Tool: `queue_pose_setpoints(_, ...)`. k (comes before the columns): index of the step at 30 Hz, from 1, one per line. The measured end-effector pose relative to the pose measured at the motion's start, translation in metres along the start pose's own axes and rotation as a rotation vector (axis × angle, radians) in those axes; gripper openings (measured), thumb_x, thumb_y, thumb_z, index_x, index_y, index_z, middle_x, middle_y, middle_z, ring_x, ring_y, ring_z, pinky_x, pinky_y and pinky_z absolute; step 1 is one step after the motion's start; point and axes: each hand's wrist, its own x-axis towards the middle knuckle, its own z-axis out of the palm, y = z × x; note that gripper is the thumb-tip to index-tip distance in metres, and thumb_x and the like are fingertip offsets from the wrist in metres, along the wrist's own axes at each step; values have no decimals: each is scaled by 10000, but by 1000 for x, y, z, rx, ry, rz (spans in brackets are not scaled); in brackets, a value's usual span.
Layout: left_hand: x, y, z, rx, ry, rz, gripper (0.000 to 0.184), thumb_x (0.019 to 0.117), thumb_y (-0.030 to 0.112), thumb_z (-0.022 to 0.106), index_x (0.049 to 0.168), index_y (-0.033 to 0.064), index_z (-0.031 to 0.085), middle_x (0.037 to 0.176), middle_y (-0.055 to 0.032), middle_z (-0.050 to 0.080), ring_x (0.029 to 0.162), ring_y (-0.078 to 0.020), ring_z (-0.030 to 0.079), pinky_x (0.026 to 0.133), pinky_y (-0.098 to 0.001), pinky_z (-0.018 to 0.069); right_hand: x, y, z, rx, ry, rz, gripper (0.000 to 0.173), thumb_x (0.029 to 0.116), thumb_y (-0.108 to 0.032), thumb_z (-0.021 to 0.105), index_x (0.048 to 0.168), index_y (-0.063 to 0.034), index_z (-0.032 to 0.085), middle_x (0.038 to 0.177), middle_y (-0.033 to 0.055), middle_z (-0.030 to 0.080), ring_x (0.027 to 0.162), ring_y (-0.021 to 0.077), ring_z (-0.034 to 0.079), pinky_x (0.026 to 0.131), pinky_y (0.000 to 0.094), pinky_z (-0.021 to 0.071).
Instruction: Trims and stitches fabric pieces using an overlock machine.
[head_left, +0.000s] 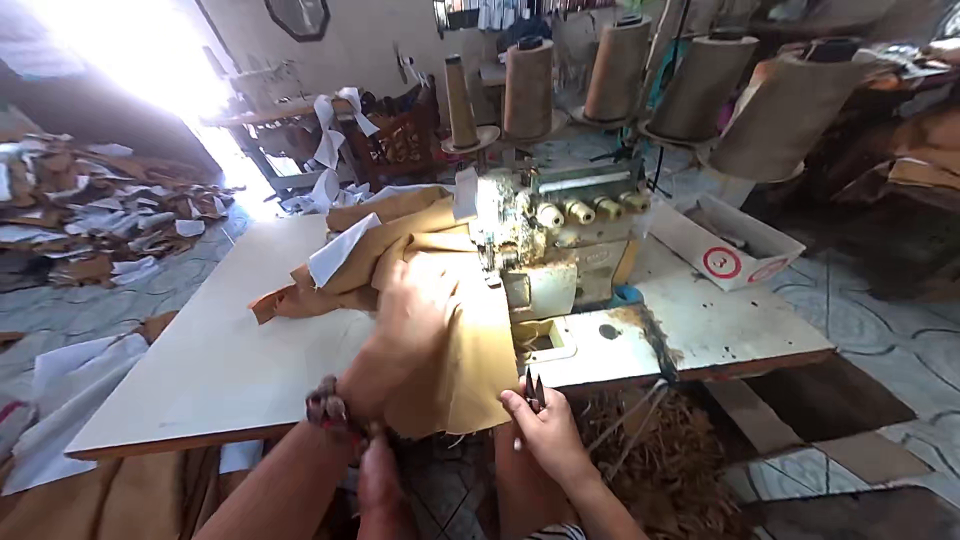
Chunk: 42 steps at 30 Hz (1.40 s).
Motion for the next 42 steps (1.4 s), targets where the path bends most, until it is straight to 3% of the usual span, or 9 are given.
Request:
queue_pose_setpoints(3,-19,44,-8,90,-107,-10,287,1026,70,527,1243,30,711,955,-198,724,903,-399,713,759,-518,569,26,-8,3,38,-1,39,110,994,-107,609,981,1,629,631,-30,557,436,26,523,437,202,499)
queue_pose_setpoints(9,7,-2,14,-285,-112,13,513,1061,447,476,1427,110,601,1343,-139,655,1234,-321,630,1037,-544,487,70,-20,17,240,98,22,94,996,-39,591,906,-21,610,593,-45,583,408,22,516,407,196,486)
queue_pose_setpoints(12,31,-22,7,-405,-194,-4,583,968,460,663,1430,111,592,1350,-138,640,1249,-307,608,1058,-541,466,80,-31,19,225,87,26,138,1033,-28,551,909,-11,610,604,-10,669,426,30,561,417,188,480)
queue_pose_setpoints(17,45,-22,-13,-286,-346,-111,661,983,370,687,1563,165,445,1409,-259,567,1275,-458,548,1047,-616,419,65,-32,-9,-161,-164,-21,196,1054,-245,512,997,-72,584,686,-54,459,510,15,450,502,195,434)
queue_pose_setpoints(21,31,-13,-5,-220,-338,-387,695,945,285,748,1522,44,445,1399,-332,524,1211,-515,567,965,-653,467,47,-45,-39,-504,-325,85,407,1104,-325,347,1350,-23,462,945,91,572,778,164,597,748,355,523)
queue_pose_setpoints(27,0,2,-16,-66,-288,-437,402,1022,376,600,964,-2,725,926,-221,692,925,-413,675,769,-585,517,53,-86,-45,-750,-284,-181,292,993,-202,645,1168,30,681,949,161,689,846,248,656,814,431,534)
queue_pose_setpoints(35,-23,47,-57,167,-468,-337,414,1118,307,381,1284,54,664,1172,-198,687,1097,-379,677,882,-534,536,96,-138,29,-1321,-373,-13,283,1082,-209,470,1263,-9,554,1114,210,663,1065,386,673,831,546,543)
queue_pose_setpoints(39,-46,13,-54,4,-161,-242,226,951,63,647,1170,40,698,1086,-197,710,1027,-405,695,830,-597,548,90,-123,18,-1101,-307,-185,328,1103,-255,437,1266,-18,594,1097,201,679,1061,373,674,883,552,527)
queue_pose_setpoints(42,-74,-41,-51,-129,-206,-475,476,925,144,717,1363,53,554,1146,-260,685,1082,-477,665,900,-680,505,55,-79,-17,-705,-161,-290,408,1016,-364,617,1246,-27,606,886,166,664,812,334,667,748,547,543)
